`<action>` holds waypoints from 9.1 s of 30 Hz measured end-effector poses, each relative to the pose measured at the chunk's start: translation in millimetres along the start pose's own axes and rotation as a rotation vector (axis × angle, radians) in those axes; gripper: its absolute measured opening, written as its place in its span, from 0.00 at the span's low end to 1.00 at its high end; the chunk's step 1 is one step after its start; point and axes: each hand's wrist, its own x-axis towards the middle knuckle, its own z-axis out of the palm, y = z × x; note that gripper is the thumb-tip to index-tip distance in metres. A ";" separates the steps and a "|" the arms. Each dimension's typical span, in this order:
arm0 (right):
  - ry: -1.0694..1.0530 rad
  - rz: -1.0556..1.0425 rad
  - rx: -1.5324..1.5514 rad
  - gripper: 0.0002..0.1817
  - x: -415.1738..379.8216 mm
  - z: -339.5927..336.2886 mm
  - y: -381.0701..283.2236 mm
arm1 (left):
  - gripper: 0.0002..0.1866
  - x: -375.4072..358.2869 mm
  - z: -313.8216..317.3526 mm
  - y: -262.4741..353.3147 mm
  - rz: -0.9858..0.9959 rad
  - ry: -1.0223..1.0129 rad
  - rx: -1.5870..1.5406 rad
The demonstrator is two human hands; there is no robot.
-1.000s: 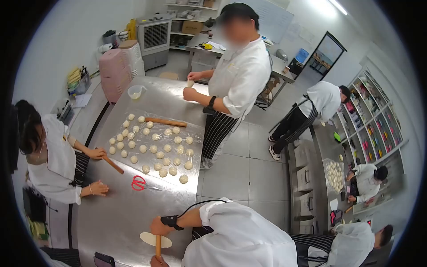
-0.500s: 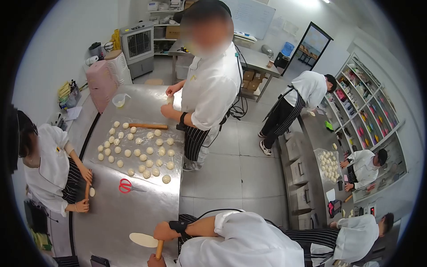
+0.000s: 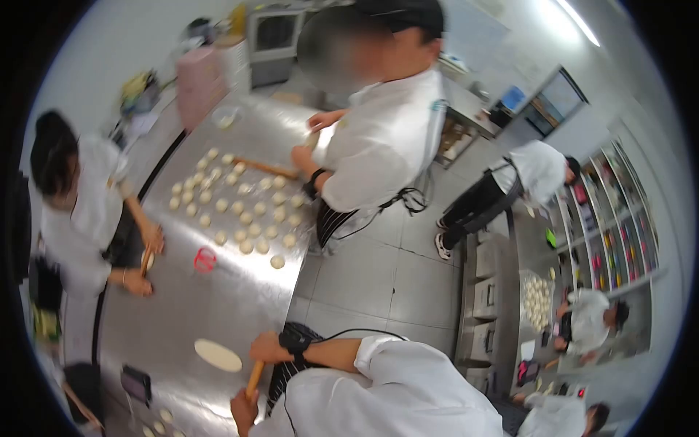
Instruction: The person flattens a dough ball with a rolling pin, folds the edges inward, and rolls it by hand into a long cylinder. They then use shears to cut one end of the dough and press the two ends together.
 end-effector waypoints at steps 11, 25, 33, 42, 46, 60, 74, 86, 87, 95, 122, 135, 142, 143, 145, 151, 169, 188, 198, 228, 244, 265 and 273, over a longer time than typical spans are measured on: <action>-0.353 -0.097 0.128 0.29 33.9 -41.8 4.6 | 0.24 3.9 45.8 -3.7 -0.294 0.337 -0.223; 0.225 -0.062 0.071 0.13 199.6 13.2 31.4 | 0.14 133.2 28.4 -97.0 -0.399 0.738 0.133; 0.259 0.090 -0.104 0.39 221.4 30.0 25.1 | 0.22 134.6 33.8 -95.4 -0.332 0.836 0.107; 0.194 -0.039 -0.048 0.39 222.3 37.0 18.5 | 0.32 147.1 30.5 -102.2 -0.293 0.663 0.094; 0.176 -0.028 -0.100 0.38 174.6 40.8 15.5 | 0.31 135.2 45.9 -90.0 -0.290 0.673 0.123; 0.065 0.022 -0.030 0.43 45.3 55.1 -2.9 | 0.30 67.0 91.7 -35.8 -0.312 0.695 0.041; -0.056 0.061 -0.029 0.41 -61.4 63.1 -9.8 | 0.22 26.2 124.9 -20.2 -0.257 0.613 0.018; 0.167 -0.115 -0.023 0.21 64.1 19.1 19.6 | 0.19 56.2 59.8 -45.6 -0.025 0.804 -0.002; 0.217 -0.113 0.009 0.22 76.0 18.8 21.0 | 0.19 66.6 52.1 -51.4 -0.025 0.802 -0.001; 0.180 -0.080 -0.056 0.36 142.6 25.4 25.2 | 0.23 125.8 42.9 -96.7 -0.085 0.841 -0.039; 0.524 0.017 0.175 0.23 233.5 -51.2 -4.9 | 0.25 192.0 -38.1 -134.0 -0.234 0.669 0.025; 0.181 -0.153 0.122 0.25 97.3 -25.2 12.3 | 0.17 88.3 18.8 -37.5 0.002 0.558 -0.138; -0.018 -0.188 0.260 0.28 69.4 -33.7 2.8 | 0.13 6.0 18.3 -36.0 -0.304 0.340 -0.369; 0.075 -0.133 0.279 0.30 66.3 -34.1 1.4 | 0.12 3.2 24.4 -43.6 -0.414 0.497 -0.478; 0.011 -0.049 0.350 0.35 66.5 -32.6 1.7 | 0.12 12.2 40.4 -61.4 -0.518 0.654 -0.588; 0.130 0.003 0.120 0.37 71.1 33.7 26.2 | 0.15 58.2 53.1 -125.4 -0.831 1.160 -0.523; 0.060 -0.380 0.010 0.34 204.0 12.7 -9.1 | 0.32 71.5 39.8 -89.1 -0.930 1.119 -0.068; -0.372 -0.771 -0.041 0.29 280.1 -26.6 2.0 | 0.31 147.5 84.6 40.5 -0.834 1.017 -0.589; -0.262 -0.481 0.077 0.14 271.3 -20.3 13.7 | 0.27 145.1 92.6 53.5 -1.007 0.985 -0.773; -0.519 -0.243 0.758 0.12 188.6 -85.4 -23.8 | 0.11 123.4 103.0 46.7 -0.721 0.942 -1.447; -0.220 0.440 1.229 0.28 156.1 -28.4 -25.7 | 0.35 69.8 8.6 -95.1 -0.363 0.113 -1.818; 0.258 0.415 0.827 0.28 128.4 61.1 -49.5 | 0.26 109.5 75.4 -75.1 -0.631 0.967 -1.445; 0.120 0.237 0.738 0.24 118.5 38.2 -37.1 | 0.19 92.2 77.6 -63.3 -0.723 0.637 -1.526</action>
